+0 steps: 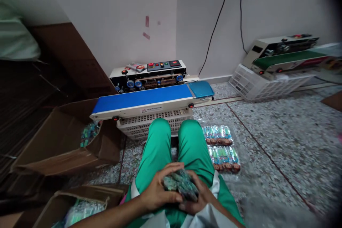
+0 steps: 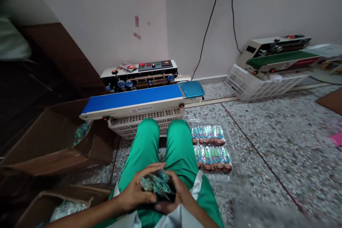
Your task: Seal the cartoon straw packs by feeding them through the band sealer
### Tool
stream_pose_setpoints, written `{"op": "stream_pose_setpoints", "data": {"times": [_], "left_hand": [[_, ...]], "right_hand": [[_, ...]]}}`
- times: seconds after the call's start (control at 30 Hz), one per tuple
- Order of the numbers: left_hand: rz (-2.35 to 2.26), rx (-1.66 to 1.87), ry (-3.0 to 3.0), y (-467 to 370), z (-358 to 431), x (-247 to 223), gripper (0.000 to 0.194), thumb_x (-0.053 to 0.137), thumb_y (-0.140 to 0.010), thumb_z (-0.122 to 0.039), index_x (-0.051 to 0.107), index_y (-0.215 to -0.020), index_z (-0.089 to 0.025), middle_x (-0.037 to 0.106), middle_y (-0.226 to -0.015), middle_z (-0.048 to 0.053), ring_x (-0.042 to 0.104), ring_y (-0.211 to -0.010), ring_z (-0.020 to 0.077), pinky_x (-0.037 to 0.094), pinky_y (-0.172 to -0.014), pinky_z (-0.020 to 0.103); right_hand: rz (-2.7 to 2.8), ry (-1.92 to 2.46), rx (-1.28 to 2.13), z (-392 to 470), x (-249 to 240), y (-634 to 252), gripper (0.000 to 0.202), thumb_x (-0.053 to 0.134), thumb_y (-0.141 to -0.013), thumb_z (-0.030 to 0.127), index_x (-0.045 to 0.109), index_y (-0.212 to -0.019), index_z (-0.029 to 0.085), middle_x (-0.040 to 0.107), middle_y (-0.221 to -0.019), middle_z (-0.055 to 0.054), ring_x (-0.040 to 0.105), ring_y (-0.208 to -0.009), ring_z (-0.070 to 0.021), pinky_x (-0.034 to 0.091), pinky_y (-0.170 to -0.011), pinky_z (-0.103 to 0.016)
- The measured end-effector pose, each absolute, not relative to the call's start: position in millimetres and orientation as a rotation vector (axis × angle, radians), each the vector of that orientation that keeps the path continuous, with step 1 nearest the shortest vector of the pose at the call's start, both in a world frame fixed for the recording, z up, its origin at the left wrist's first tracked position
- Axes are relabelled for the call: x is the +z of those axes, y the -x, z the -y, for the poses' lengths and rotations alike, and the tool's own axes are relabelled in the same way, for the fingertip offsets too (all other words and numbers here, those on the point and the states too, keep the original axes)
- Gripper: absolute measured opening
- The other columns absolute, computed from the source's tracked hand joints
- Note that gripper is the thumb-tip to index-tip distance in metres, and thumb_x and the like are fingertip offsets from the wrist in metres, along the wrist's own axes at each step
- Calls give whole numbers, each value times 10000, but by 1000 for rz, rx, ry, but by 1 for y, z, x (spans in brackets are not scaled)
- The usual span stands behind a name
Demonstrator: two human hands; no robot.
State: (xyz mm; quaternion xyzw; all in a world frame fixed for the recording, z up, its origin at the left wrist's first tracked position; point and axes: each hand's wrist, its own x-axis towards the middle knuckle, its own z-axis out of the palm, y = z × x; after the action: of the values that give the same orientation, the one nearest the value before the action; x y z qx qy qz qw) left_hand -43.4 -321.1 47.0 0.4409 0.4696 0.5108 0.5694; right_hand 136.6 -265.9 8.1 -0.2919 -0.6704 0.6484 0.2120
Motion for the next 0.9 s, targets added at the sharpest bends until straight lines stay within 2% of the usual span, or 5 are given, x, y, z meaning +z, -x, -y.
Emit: {"op": "stream_pose_setpoints", "data": {"times": [0.07,0.27,0.43,0.73,0.9], "left_hand": [[-1107,1203,-948,42,328,36,825,793,-522,-539,565,-1228,-179,615,-1216,136,565,-1119,303,425,-969,445],[-1296,1408,-889,23,315,38,525,698,-713,-451,583,-1119,-139,677,-1036,93,628,-962,242,488,-877,382],[-1060,1369,-1228,39,292,75,880,810,-594,-375,387,-1346,-203,558,-1281,151,552,-1147,284,419,-980,442],[-1120,1311,-1385,44,238,35,608,651,-763,-436,467,-1255,-129,588,-1220,143,551,-1131,261,403,-1007,435],[-1131,1397,-1490,54,226,57,886,788,-623,-345,338,-1367,-172,463,-1367,154,446,-1251,304,348,-1048,456]], "right_hand": [[1950,781,1760,269,10,-137,786,774,-566,376,457,-1286,370,633,-1183,-11,613,-1047,-289,504,-881,-409],[1878,1046,1529,270,20,-115,476,686,-708,396,605,-1142,218,646,-1146,-82,598,-1060,-280,450,-962,-454],[1882,810,1322,243,36,-112,390,669,-726,371,612,-1090,244,662,-1090,-63,632,-971,-245,515,-879,-388],[2144,913,966,178,9,-101,284,627,-676,275,674,-945,198,700,-938,-69,651,-879,-256,521,-845,-409],[2014,801,1040,168,13,-93,189,661,-688,335,717,-841,239,725,-853,-51,666,-854,-268,538,-830,-438]]}}
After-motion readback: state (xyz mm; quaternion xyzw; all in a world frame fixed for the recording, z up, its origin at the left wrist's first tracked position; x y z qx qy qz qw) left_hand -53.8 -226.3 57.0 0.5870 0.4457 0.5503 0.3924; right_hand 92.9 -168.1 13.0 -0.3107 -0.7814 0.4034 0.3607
